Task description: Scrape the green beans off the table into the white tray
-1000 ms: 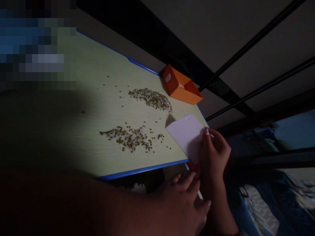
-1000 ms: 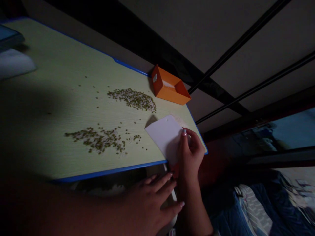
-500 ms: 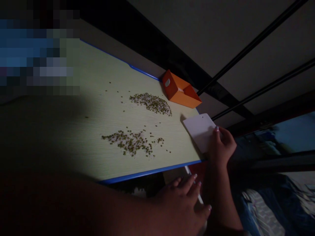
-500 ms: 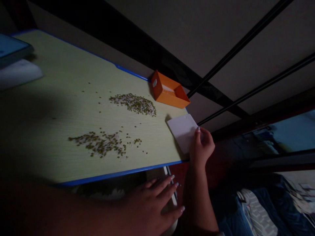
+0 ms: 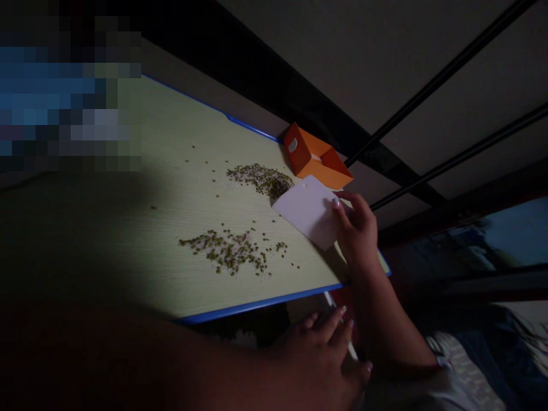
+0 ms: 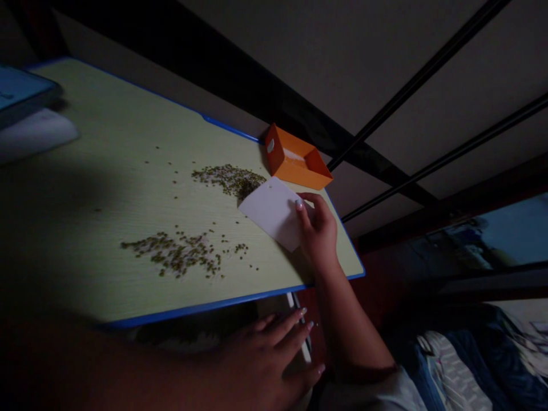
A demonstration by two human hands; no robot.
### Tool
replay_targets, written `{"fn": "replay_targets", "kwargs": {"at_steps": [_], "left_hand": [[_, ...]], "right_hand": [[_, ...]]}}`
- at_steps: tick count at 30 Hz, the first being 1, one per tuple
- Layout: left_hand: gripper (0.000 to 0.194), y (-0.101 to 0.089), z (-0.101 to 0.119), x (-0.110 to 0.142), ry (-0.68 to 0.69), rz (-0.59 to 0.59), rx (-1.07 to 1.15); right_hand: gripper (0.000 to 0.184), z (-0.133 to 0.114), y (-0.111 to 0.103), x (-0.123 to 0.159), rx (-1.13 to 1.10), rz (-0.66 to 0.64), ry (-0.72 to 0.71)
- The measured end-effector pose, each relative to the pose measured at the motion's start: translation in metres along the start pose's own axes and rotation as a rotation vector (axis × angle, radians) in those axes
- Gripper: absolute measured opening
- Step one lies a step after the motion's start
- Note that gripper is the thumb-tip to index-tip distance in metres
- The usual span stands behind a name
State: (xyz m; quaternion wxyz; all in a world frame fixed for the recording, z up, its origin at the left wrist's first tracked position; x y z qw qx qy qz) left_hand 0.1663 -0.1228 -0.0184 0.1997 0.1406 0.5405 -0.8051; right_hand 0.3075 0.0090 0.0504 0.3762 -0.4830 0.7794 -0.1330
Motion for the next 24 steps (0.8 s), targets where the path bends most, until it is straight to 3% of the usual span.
{"fn": "replay_targets", "kwargs": {"at_steps": [5, 14, 18, 24], "left_hand": [[0.043, -0.006, 0.0, -0.002, -0.013, -0.086, 0.023], [0.048, -0.003, 0.0, 0.001, -0.003, -0.064, -0.012], [0.046, -0.006, 0.001, 0.0, -0.003, -0.108, 0.025], [0.047, -0.005, 0.001, 0.0, -0.013, -0.17, 0.087]], "right_hand": [[0.029, -0.008, 0.01, 0.002, -0.072, -0.097, -0.021], [0.027, -0.008, 0.008, 0.011, -0.153, -0.19, -0.021], [0.025, -0.003, 0.001, 0.013, -0.165, -0.143, -0.061], [0.023, 0.011, -0.027, 0.015, -0.131, -0.002, -0.102]]}}
Point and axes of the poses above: each hand's wrist, its own x-axis away from the middle knuckle, its own y-axis out of the palm, z = x × y, the point moved 5 cm from there along -x, towards the middle knuckle, and after that the axes turned 3 degrees about -z, right-handed, at the moved point
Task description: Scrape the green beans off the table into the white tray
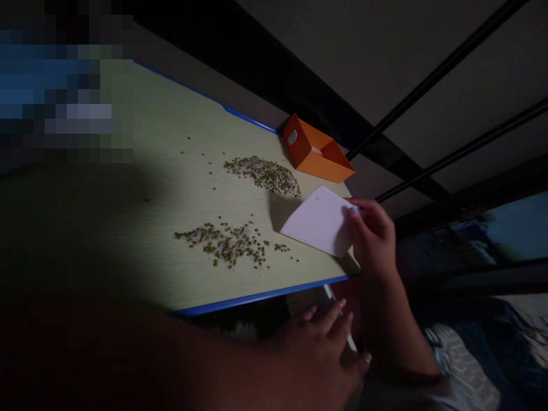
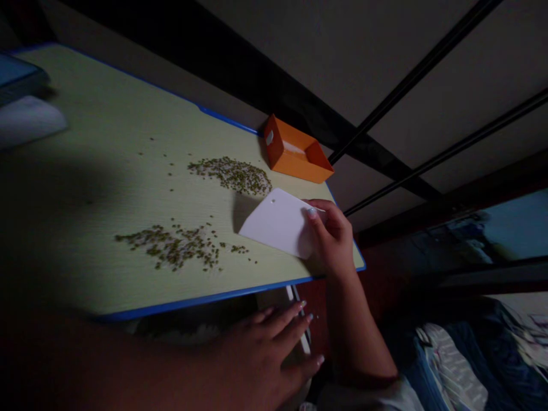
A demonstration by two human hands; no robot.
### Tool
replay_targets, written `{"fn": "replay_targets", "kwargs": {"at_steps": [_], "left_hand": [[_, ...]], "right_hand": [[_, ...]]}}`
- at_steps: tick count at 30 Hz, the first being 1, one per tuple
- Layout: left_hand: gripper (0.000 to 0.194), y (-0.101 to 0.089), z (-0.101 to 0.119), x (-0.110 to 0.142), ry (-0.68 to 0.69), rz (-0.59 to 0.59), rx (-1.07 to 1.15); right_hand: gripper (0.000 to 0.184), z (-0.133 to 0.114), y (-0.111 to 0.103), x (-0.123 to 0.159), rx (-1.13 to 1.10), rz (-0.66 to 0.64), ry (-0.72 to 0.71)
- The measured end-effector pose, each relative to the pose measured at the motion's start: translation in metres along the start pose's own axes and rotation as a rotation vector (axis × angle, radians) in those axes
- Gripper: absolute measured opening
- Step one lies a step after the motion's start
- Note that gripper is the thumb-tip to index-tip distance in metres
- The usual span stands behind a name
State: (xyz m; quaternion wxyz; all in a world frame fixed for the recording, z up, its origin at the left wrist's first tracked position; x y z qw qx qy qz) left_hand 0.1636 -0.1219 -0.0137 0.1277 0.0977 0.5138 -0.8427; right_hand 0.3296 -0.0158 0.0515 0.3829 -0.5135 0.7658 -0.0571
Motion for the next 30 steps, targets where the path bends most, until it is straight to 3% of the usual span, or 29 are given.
{"fn": "replay_targets", "kwargs": {"at_steps": [5, 13, 30], "left_hand": [[0.049, -0.001, 0.0, 0.001, 0.0, -0.034, 0.025], [0.048, -0.005, 0.0, 0.0, -0.033, -0.094, 0.082], [0.048, -0.001, 0.0, -0.001, -0.005, -0.013, 0.014]], "right_hand": [[0.014, 0.006, -0.013, 0.006, -0.044, -0.018, 0.01], [0.008, 0.006, -0.016, 0.019, -0.03, -0.04, 0.031], [0.016, 0.001, -0.012, 0.021, 0.038, 0.016, 0.013]]}}
Point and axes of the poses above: each hand's wrist, its own x-axis away from the middle knuckle, its own y-axis out of the palm, z = x × y, the point moved 5 cm from there along -x, towards the middle knuckle, and after that the axes turned 3 degrees about -z, right-handed, at the moved point
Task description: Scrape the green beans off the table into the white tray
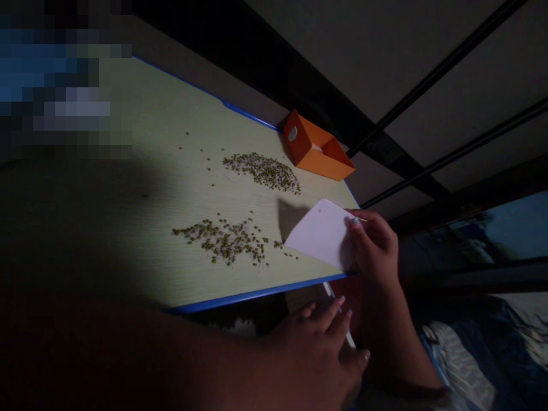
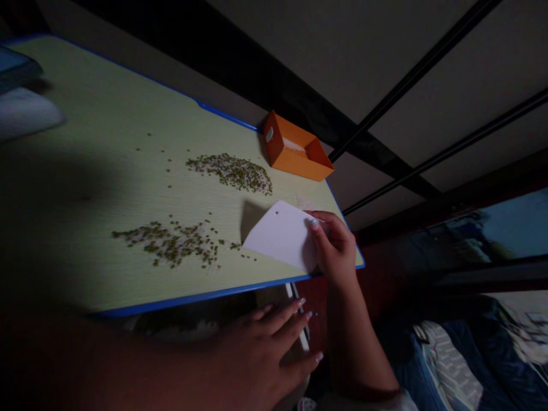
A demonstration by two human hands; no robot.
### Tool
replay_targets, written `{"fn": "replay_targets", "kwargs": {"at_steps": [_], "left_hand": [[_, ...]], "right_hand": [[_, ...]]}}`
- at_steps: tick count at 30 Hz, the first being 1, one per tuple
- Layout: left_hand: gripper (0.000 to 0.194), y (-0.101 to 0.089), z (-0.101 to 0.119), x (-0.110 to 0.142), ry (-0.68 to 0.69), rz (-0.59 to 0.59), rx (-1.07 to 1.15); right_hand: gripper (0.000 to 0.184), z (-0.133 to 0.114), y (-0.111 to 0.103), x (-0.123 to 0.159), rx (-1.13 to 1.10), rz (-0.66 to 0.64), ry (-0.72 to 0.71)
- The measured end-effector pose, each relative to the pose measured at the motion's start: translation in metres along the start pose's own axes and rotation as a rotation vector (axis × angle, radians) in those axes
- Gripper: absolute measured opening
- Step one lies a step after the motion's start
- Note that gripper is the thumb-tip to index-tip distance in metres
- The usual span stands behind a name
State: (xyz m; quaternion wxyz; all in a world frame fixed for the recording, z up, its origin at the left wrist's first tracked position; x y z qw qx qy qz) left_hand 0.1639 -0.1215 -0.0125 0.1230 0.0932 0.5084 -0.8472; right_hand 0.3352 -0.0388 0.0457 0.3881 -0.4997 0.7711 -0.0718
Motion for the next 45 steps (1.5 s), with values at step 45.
{"fn": "replay_targets", "kwargs": {"at_steps": [45], "left_hand": [[0.048, -0.001, 0.001, 0.004, -0.023, 0.027, 0.038]], "right_hand": [[0.017, 0.003, 0.006, -0.007, -0.033, -0.001, 0.011]]}}
Point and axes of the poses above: each hand's wrist, its own x-axis away from the middle knuckle, its own y-axis out of the palm, z = x × y, the point moved 5 cm from there along -x, towards the middle knuckle, and after that the axes turned 3 degrees about -z, right-handed, at the moved point
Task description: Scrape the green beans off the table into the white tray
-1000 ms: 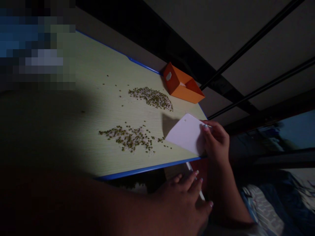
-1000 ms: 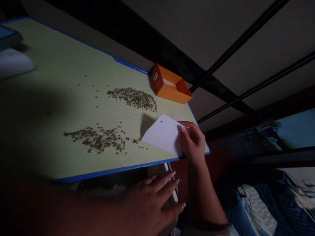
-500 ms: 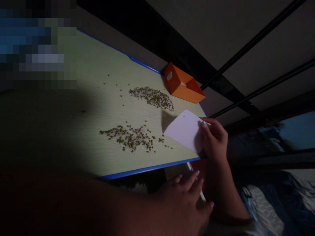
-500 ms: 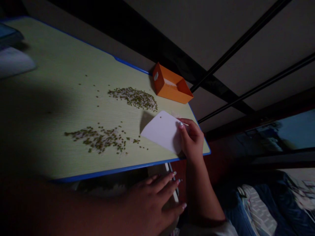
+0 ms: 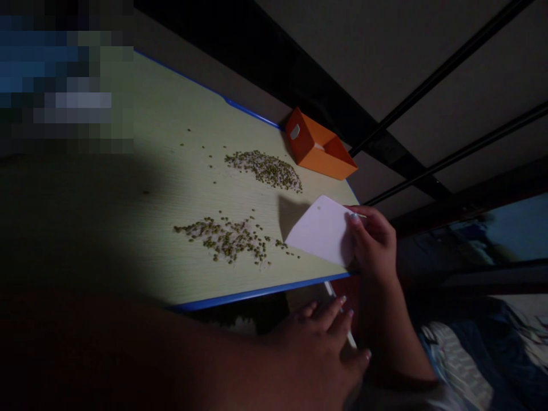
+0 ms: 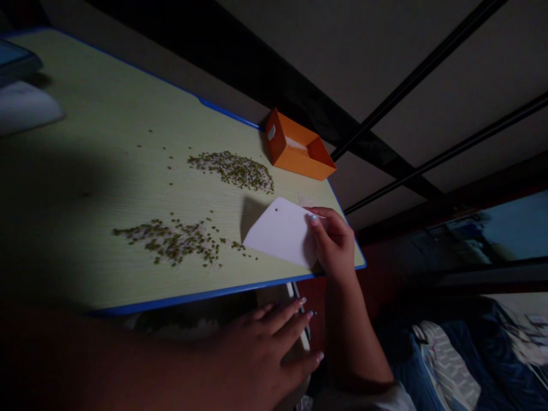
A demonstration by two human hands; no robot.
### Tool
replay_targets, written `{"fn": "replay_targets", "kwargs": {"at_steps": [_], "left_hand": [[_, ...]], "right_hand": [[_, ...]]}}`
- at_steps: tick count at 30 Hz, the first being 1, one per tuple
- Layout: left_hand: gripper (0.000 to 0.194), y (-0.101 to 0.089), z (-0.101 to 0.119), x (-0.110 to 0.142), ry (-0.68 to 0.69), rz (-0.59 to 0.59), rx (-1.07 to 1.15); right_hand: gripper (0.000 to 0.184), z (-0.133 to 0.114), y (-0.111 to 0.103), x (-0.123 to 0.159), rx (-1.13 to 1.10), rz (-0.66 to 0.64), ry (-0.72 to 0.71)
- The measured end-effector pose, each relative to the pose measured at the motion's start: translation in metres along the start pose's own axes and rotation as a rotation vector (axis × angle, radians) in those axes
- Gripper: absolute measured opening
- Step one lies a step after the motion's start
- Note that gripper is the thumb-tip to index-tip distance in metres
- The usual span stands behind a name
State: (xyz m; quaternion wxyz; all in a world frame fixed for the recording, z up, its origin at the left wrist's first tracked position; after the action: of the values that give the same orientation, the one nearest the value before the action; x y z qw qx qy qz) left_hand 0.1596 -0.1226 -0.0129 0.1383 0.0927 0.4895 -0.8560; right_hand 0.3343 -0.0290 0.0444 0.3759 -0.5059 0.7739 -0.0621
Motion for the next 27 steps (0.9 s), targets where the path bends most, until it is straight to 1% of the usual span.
{"fn": "replay_targets", "kwargs": {"at_steps": [4, 9, 11, 13, 15, 18, 23, 27], "left_hand": [[0.048, 0.001, -0.001, -0.001, -0.002, -0.024, 0.016], [0.057, 0.004, -0.001, -0.002, -0.003, -0.078, 0.075], [0.061, 0.005, -0.002, -0.001, -0.013, -0.074, 0.08], [0.062, 0.005, -0.001, -0.001, -0.003, -0.038, 0.078], [0.06, 0.004, 0.0, -0.001, 0.004, -0.023, 0.073], [0.055, 0.002, 0.0, -0.004, -0.025, -0.067, 0.055], [0.051, -0.009, 0.001, -0.007, -0.034, -0.081, 0.048], [0.049, -0.011, 0.001, -0.007, -0.042, -0.097, 0.036]], "right_hand": [[0.019, 0.001, -0.004, 0.003, 0.009, -0.005, 0.0], [0.019, 0.0, -0.007, 0.007, -0.002, 0.013, 0.009], [0.018, -0.002, -0.007, 0.009, 0.0, 0.014, 0.008], [0.018, -0.002, -0.006, 0.011, 0.008, 0.015, 0.009], [0.019, -0.002, -0.005, 0.013, 0.013, 0.018, 0.017], [0.018, -0.003, -0.003, 0.015, 0.007, 0.032, 0.023], [0.017, -0.008, -0.003, 0.018, 0.032, 0.04, 0.03], [0.016, -0.009, -0.006, 0.018, 0.038, 0.059, 0.027]]}}
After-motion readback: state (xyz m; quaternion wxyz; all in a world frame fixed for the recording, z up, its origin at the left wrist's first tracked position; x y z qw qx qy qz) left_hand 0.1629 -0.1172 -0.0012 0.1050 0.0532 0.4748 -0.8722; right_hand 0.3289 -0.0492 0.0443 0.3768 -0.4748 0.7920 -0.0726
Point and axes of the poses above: each hand's wrist, its own x-axis away from the middle knuckle, its own y-axis out of the palm, z = x × y, the point moved 5 cm from there along -x, towards the middle knuckle, and after that the axes turned 3 degrees about -z, right-handed, at the moved point
